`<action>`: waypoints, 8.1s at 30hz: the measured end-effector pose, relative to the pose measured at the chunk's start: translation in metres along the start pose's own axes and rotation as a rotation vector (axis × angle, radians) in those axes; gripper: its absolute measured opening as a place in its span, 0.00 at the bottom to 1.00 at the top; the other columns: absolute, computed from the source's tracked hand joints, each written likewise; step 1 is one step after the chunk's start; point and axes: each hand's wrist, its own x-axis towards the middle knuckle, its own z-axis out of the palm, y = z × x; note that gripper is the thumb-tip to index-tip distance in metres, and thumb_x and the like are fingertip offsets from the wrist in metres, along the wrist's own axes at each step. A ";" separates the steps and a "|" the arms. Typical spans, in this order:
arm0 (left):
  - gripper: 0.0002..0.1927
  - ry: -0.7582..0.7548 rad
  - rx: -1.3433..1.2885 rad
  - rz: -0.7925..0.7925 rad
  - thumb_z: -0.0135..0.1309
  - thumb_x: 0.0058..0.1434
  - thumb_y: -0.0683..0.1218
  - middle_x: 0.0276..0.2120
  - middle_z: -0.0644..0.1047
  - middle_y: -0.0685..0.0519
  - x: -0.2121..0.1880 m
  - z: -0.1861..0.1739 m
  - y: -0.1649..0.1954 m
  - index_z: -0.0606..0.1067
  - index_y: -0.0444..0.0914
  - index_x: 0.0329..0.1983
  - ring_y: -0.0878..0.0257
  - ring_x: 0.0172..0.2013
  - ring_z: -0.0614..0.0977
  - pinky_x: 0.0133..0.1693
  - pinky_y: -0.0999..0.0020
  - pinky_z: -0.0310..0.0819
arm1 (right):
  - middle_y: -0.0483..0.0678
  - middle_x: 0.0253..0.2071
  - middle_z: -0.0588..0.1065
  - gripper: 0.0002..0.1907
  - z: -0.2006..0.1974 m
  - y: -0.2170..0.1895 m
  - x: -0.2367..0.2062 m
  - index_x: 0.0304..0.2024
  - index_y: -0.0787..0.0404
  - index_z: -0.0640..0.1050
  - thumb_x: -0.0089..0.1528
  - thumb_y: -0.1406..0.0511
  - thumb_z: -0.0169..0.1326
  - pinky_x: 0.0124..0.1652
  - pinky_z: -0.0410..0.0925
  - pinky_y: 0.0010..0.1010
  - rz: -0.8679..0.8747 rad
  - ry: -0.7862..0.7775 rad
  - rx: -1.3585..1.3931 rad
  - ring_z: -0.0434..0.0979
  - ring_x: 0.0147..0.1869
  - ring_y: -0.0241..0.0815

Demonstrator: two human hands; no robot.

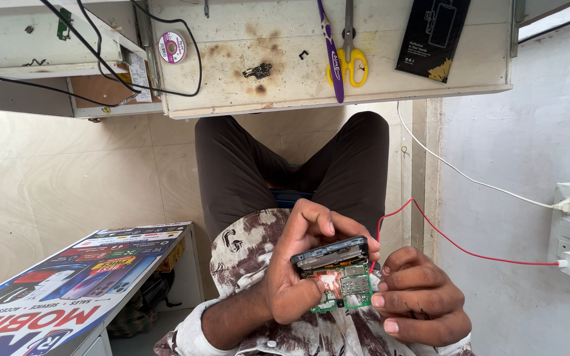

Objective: The person sits on the floor with a disassembled mobile phone on their lap. They use a black pry tool to work around the battery and internal board, peel at the battery, manipulate a red wire, and repeatedly reposition the phone while prying at its internal components.

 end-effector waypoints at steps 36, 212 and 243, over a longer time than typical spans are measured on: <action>0.24 0.042 0.089 0.045 0.51 0.72 0.53 0.56 0.71 0.33 -0.005 -0.001 -0.002 0.56 0.37 0.59 0.57 0.58 0.78 0.63 0.60 0.76 | 0.45 0.35 0.79 0.04 0.006 0.018 -0.003 0.34 0.56 0.76 0.64 0.68 0.59 0.34 0.75 0.35 -0.087 0.061 -0.031 0.80 0.36 0.37; 0.20 0.368 0.154 -0.069 0.56 0.68 0.45 0.45 0.76 0.51 0.015 -0.044 -0.044 0.64 0.36 0.59 0.69 0.44 0.76 0.47 0.73 0.75 | 0.50 0.42 0.75 0.17 0.039 0.077 0.032 0.40 0.60 0.65 0.61 0.78 0.61 0.48 0.71 0.26 0.907 0.237 0.711 0.76 0.47 0.33; 0.19 0.295 0.309 -0.016 0.53 0.69 0.46 0.47 0.80 0.49 0.025 -0.025 -0.071 0.73 0.32 0.60 0.66 0.48 0.80 0.53 0.73 0.76 | 0.48 0.36 0.76 0.13 0.016 0.098 -0.013 0.50 0.70 0.76 0.64 0.70 0.57 0.44 0.70 0.26 0.908 0.214 0.395 0.75 0.42 0.34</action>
